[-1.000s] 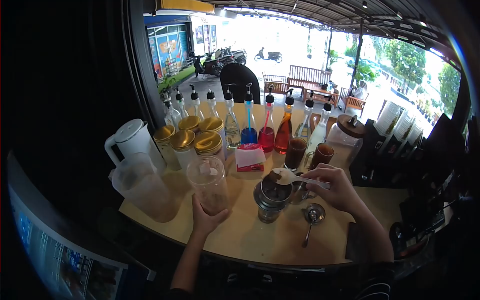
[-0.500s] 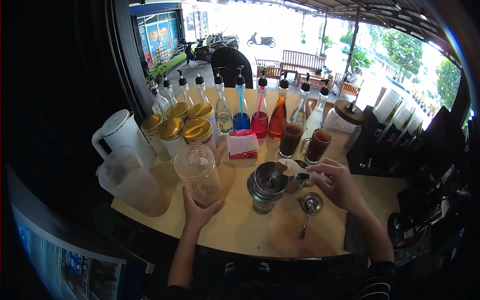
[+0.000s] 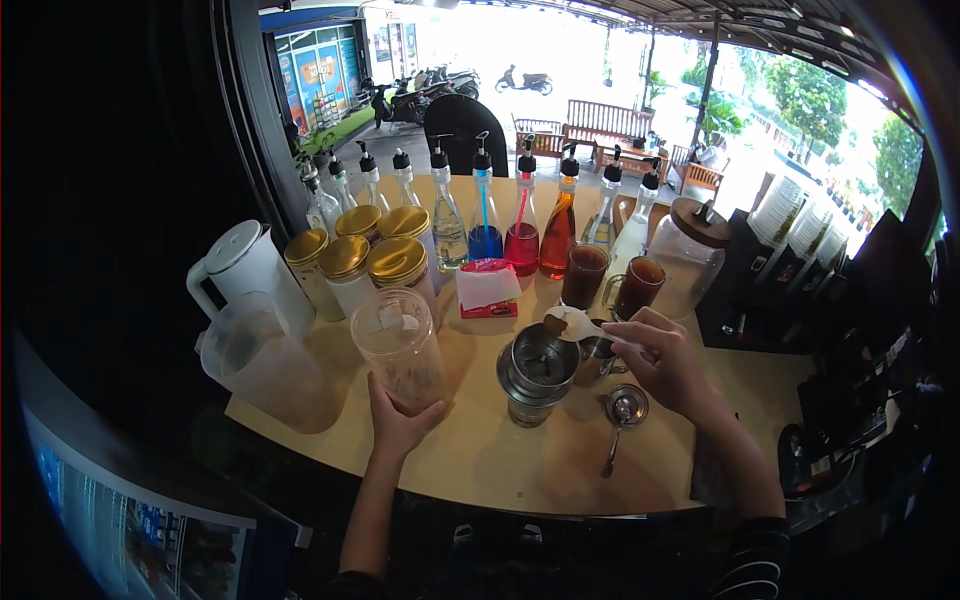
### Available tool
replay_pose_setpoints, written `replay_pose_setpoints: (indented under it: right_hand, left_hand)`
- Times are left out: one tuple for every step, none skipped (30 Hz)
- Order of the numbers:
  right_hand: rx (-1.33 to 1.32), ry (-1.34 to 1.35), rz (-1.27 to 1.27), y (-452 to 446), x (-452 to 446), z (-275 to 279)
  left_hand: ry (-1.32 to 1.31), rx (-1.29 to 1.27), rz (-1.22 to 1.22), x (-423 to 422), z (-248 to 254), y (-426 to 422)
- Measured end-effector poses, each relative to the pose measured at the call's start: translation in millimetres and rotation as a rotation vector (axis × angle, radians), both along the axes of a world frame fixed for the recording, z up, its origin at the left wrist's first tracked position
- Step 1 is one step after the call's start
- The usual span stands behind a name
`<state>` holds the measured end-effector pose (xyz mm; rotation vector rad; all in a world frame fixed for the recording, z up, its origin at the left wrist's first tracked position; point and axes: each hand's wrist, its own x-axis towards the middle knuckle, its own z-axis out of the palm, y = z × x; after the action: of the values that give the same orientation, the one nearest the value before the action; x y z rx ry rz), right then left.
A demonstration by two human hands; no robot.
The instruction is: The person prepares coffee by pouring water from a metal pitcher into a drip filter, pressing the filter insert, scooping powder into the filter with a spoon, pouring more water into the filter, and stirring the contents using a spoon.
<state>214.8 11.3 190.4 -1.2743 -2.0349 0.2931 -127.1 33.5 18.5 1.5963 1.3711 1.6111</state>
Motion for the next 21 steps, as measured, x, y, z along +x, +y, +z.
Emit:
replay_pose_setpoints:
  right_hand:
    - [0.005, 0.008, 0.010, 0.1, 0.2, -2.1]
    - [0.006, 0.009, 0.008, -0.5, 0.5, -2.9]
    - [0.013, 0.018, 0.004, -0.9, 0.9, -3.5]
    - [0.019, 0.027, 0.002, -1.1, 1.0, -4.1]
    - [0.018, 0.027, 0.003, -0.8, 1.1, -5.2]
    - [0.017, 0.032, 0.001, -0.6, 1.5, -6.5]
    - [0.018, 0.038, -0.003, -1.0, 2.0, -7.5]
    - [0.019, 0.039, -0.005, -1.7, 2.9, -7.6]
    - [0.022, 0.031, 0.000, -2.4, 3.8, -7.7]
    - [0.024, 0.023, 0.006, -3.1, 4.3, -8.1]
    - [0.023, 0.024, 0.006, -3.7, 4.8, -9.4]
    - [0.064, 0.029, 0.009, -4.3, 5.3, -11.2]
    - [0.108, 0.032, 0.012, -4.8, 6.1, -12.1]
    - [0.109, 0.032, 0.013, -5.4, 7.2, -12.4]
    - [0.075, 0.027, 0.009, -6.2, 8.2, -13.0]
    - [0.041, 0.022, 0.005, -6.8, 8.6, -13.4]
    - [0.041, 0.022, 0.004, -7.6, 8.3, -13.2]
    - [0.059, 0.036, 0.004, -8.2, 8.0, -12.4]
    - [0.078, 0.049, 0.005, -8.4, 7.9, -11.9]
    - [0.077, 0.049, 0.006, -7.4, 7.9, -13.4]
    - [0.094, 0.062, 0.014, -5.5, 8.1, -16.3]
  left_hand:
    - [0.001, -0.001, -0.001, 0.0, -1.0, -0.1]
    - [-0.026, 0.001, -0.013, 0.1, -1.5, 0.3]
    - [-0.053, 0.003, -0.024, 0.7, -1.3, 0.7]
    - [-0.054, 0.003, -0.024, 1.2, -0.5, 0.3]
    - [-0.052, -0.014, -0.020, 1.7, 1.4, -0.9]
    - [-0.049, -0.030, -0.017, 2.0, 2.5, -1.7]
    - [-0.048, -0.030, -0.018, 1.7, 1.9, -1.4]
    - [-0.053, -0.025, -0.021, 1.5, 0.7, -0.7]
    - [-0.058, -0.021, -0.022, 1.1, -0.5, -0.3]
    - [-0.058, -0.022, -0.021, 0.5, -1.2, -0.3]
    - [-0.031, -0.020, -0.007, -0.1, -1.9, -0.4]
    - [-0.002, -0.017, 0.005, -0.6, -2.5, 0.3]
    - [-0.002, -0.015, 0.004, -0.9, -3.6, 1.8]
    - [-0.018, -0.011, -0.012, -1.5, -5.4, 3.0]
    - [-0.034, -0.009, -0.026, -2.1, -6.8, 3.0]
    - [-0.034, -0.010, -0.023, -2.5, -7.8, 2.6]
    - [-0.038, -0.012, -0.026, -2.6, -8.2, 2.8]
    - [-0.042, -0.012, -0.029, -2.1, -7.3, 3.4]
    - [-0.042, -0.011, -0.029, -1.9, -5.8, 2.6]
    - [-0.033, -0.042, -0.038, -1.9, -3.6, 0.2]
    - [-0.025, -0.074, -0.048, -2.0, -2.0, -1.2]
